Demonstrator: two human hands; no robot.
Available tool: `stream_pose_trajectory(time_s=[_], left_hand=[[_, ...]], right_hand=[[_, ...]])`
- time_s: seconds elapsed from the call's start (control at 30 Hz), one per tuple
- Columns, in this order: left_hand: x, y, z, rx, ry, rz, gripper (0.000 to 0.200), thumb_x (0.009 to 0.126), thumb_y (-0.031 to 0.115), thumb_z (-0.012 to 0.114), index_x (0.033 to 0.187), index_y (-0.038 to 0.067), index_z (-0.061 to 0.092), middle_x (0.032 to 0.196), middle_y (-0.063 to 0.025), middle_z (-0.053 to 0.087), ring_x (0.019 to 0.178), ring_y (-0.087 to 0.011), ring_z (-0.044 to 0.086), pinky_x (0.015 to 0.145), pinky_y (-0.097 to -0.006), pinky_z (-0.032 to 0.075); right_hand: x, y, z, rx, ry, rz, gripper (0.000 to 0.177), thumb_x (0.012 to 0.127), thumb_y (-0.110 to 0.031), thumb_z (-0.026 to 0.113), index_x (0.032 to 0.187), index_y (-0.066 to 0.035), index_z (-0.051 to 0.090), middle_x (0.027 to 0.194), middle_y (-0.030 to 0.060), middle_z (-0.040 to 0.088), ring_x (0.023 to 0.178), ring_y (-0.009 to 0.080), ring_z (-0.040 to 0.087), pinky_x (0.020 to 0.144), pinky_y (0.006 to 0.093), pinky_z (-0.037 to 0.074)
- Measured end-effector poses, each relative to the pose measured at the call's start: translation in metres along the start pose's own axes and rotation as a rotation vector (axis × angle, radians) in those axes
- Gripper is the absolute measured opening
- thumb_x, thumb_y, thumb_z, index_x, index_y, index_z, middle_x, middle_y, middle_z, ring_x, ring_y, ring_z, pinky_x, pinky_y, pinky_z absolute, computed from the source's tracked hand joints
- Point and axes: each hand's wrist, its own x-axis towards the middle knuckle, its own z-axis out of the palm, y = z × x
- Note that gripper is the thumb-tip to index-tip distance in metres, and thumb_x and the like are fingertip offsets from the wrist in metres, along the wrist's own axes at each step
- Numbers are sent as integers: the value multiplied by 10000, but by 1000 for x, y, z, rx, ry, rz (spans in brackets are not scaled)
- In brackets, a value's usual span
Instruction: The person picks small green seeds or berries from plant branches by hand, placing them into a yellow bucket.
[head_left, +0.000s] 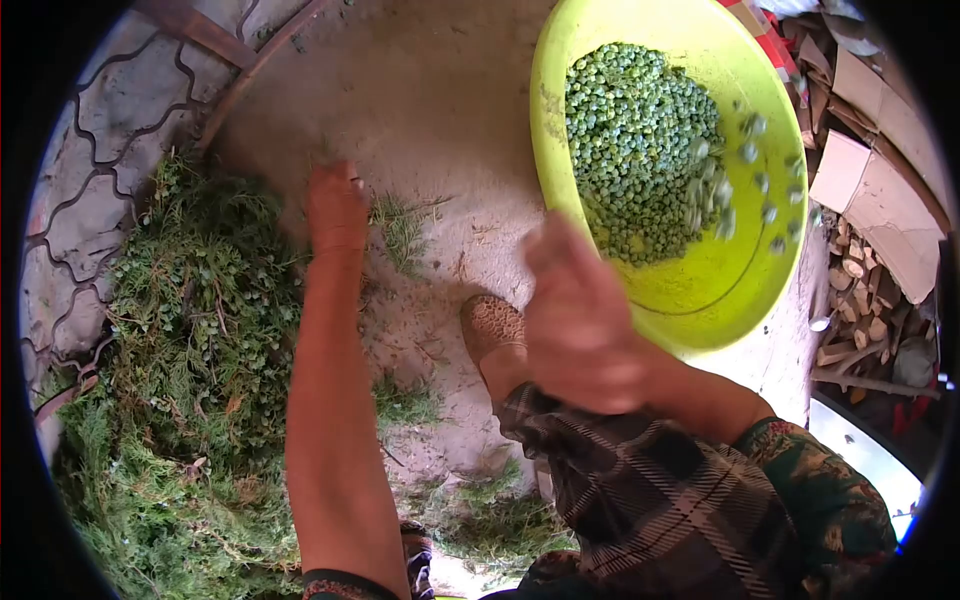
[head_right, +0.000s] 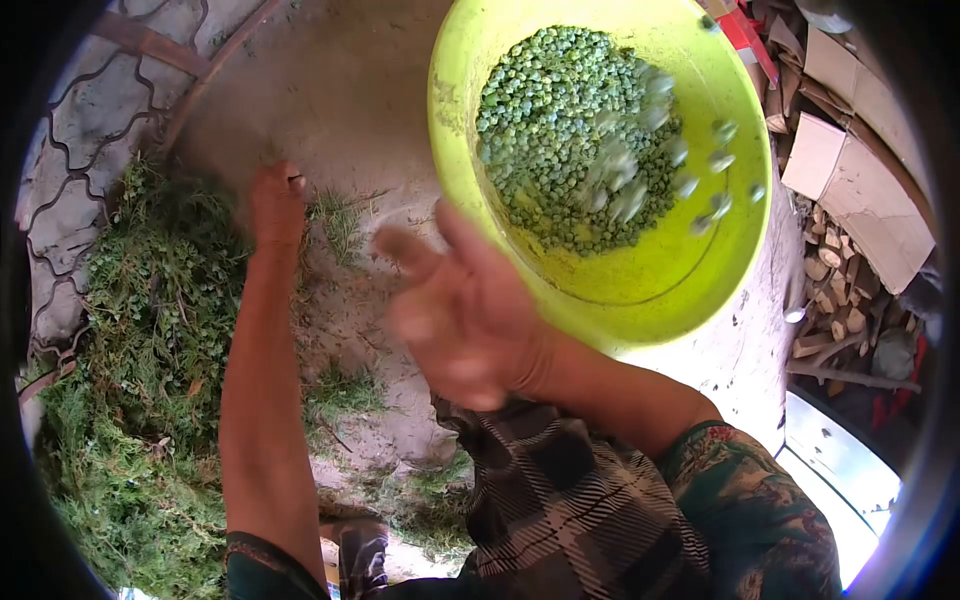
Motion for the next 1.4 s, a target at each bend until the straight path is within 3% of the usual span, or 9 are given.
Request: stream_pose_trajectory(time_s=[0.03, 0.1, 0.17, 0.27, 0.53, 0.73, 0.93, 1.1, 1.4], left_hand=[[-1, 2, -6, 0, 1, -1, 210, 759, 100, 625, 956, 32, 605, 949, -163, 596, 828, -310, 582, 689, -406, 465], [-13, 12, -36, -596, 27, -498, 173, 771, 84, 632, 928, 19, 605, 827, -97, 617, 683, -195, 581, 612, -325, 466], [-46, 32, -66, -905, 178, -516, 142, 797, 83, 621, 920, 14, 611, 740, -32, 596, 608, -101, 519, 564, -248, 439], [-106, 96, -102, -791, 40, -391, 104, 833, 90, 593, 893, 6, 602, 751, -15, 587, 646, -66, 502, 574, -228, 426], [-128, 21, -79, -436, 51, -678, 213, 844, 118, 591, 1018, -5, 591, 923, -74, 611, 775, -144, 567, 676, -305, 457], [-107, -3, -40, 85, 67, -431, 253, 804, 157, 615, 1007, 7, 592, 971, -170, 550, 843, -339, 556, 697, -419, 446], [-118, -9, -45, -158, 99, -476, 254, 796, 150, 636, 992, 2, 569, 743, -132, 574, 642, -297, 555, 600, -416, 443], [-137, -15, -60, -1020, 184, -839, 182, 788, 111, 663, 925, 34, 572, 702, -4, 536, 588, -77, 493, 511, -263, 401], [-175, -20, -92, -1066, 215, -861, 185, 809, 109, 640, 969, 41, 575, 808, -22, 588, 665, -89, 546, 542, -237, 418]], right_hand=[[-4, -1, -2, 44, -30, 3, 622, 937, -511, 182, 1219, -37, 470, 981, 239, 585, 785, 335, 643, 581, 451, 551], [0, 2, -44, -51, 56, 36, 508, 948, -432, 266, 1170, -39, 500, 999, 234, 582, 742, 328, 642, 570, 449, 543], [6, 3, -79, -499, 484, -4, 424, 924, -377, 382, 1146, -37, 504, 1043, 176, 593, 760, 284, 629, 626, 402, 536], [26, 5, -82, -353, 795, -195, 321, 888, -311, 468, 1001, -23, 554, 954, 158, 618, 739, 279, 627, 618, 409, 534], [8, 0, -127, -352, 807, -170, 219, 877, -267, 507, 867, -59, 574, 738, 60, 581, 608, 176, 575, 546, 344, 510], [16, 6, -125, -393, 876, -143, 212, 884, -257, 493, 840, -60, 556, 734, 52, 571, 588, 153, 561, 517, 321, 493], [20, 7, -124, -404, 849, -110, 202, 885, -261, 498, 881, -64, 544, 808, 54, 572, 647, 153, 563, 567, 317, 478], [26, 9, -125, -499, 822, -83, 214, 904, -246, 458, 903, -50, 545, 810, 49, 568, 645, 150, 562, 591, 316, 481], [28, 19, -136, -503, 822, -7, 210, 900, -226, 459, 905, -38, 554, 795, 56, 572, 663, 167, 580, 601, 335, 505]])
